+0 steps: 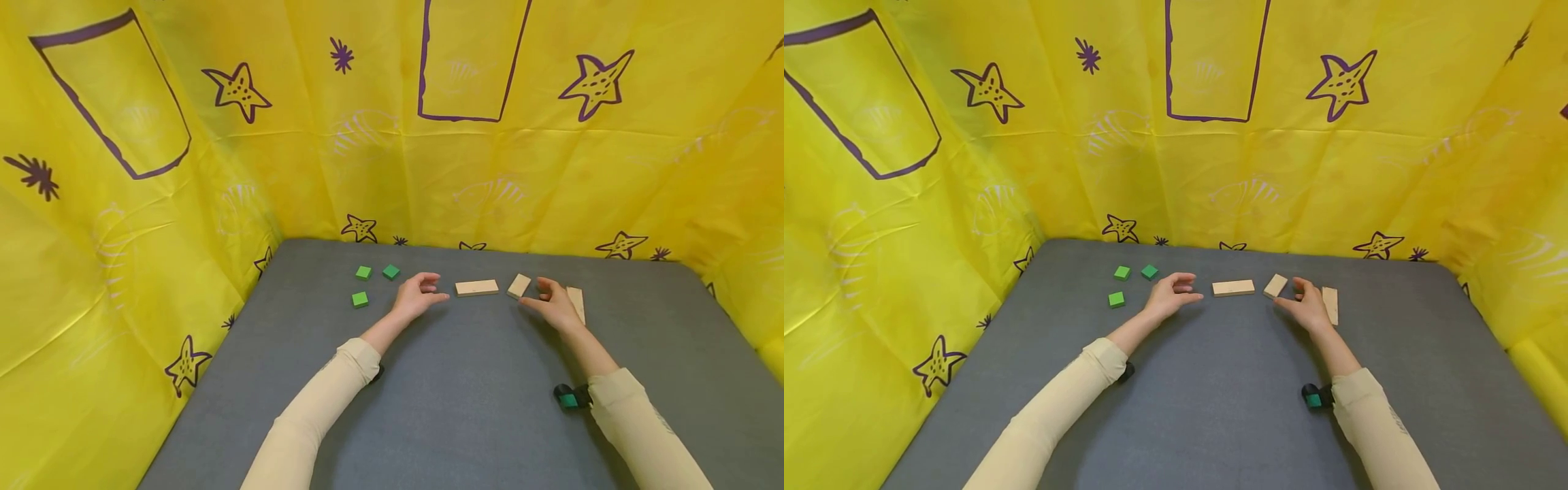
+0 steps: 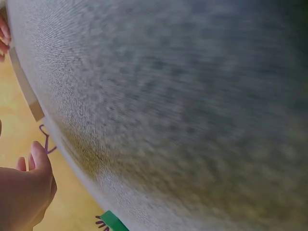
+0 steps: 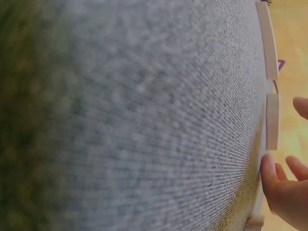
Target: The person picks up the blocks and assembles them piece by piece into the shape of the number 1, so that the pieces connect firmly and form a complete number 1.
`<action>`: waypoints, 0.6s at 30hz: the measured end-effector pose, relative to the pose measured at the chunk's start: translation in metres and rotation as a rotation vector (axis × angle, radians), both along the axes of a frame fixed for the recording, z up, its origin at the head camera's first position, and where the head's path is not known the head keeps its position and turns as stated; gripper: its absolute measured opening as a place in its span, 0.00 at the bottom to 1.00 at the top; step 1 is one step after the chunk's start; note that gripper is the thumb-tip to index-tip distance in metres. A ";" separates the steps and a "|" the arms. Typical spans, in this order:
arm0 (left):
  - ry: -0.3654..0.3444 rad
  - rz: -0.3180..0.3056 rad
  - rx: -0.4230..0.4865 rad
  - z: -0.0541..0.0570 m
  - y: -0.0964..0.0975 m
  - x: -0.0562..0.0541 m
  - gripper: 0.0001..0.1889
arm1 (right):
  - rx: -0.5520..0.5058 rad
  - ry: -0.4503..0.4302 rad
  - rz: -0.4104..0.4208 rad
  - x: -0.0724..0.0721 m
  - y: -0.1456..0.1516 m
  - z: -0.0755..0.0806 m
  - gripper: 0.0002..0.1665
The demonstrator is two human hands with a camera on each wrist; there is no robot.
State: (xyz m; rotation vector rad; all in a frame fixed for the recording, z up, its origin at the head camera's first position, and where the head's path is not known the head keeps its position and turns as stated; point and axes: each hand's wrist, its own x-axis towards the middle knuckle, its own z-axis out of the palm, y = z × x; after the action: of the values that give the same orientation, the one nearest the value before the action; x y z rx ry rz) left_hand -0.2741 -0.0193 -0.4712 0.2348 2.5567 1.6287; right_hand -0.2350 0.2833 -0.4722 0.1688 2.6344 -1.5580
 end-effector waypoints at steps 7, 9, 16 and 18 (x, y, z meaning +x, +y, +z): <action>0.004 -0.012 -0.040 -0.003 0.009 -0.006 0.25 | 0.011 0.015 0.010 -0.003 -0.002 0.001 0.48; 0.007 -0.015 -0.058 -0.004 0.012 -0.007 0.25 | 0.021 0.020 0.011 -0.005 -0.003 0.000 0.48; 0.041 -0.036 -0.125 -0.008 0.021 -0.013 0.23 | 0.055 0.035 0.011 -0.010 -0.004 -0.003 0.48; 0.055 -0.045 -0.152 -0.008 0.023 -0.015 0.23 | 0.065 0.042 0.011 -0.012 -0.004 -0.004 0.48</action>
State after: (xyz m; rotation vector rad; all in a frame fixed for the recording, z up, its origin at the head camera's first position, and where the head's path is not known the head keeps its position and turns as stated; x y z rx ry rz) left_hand -0.2888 0.0037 -0.4794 0.3255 2.6793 1.4240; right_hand -0.2468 0.2788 -0.4765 0.1268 2.7147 -1.4905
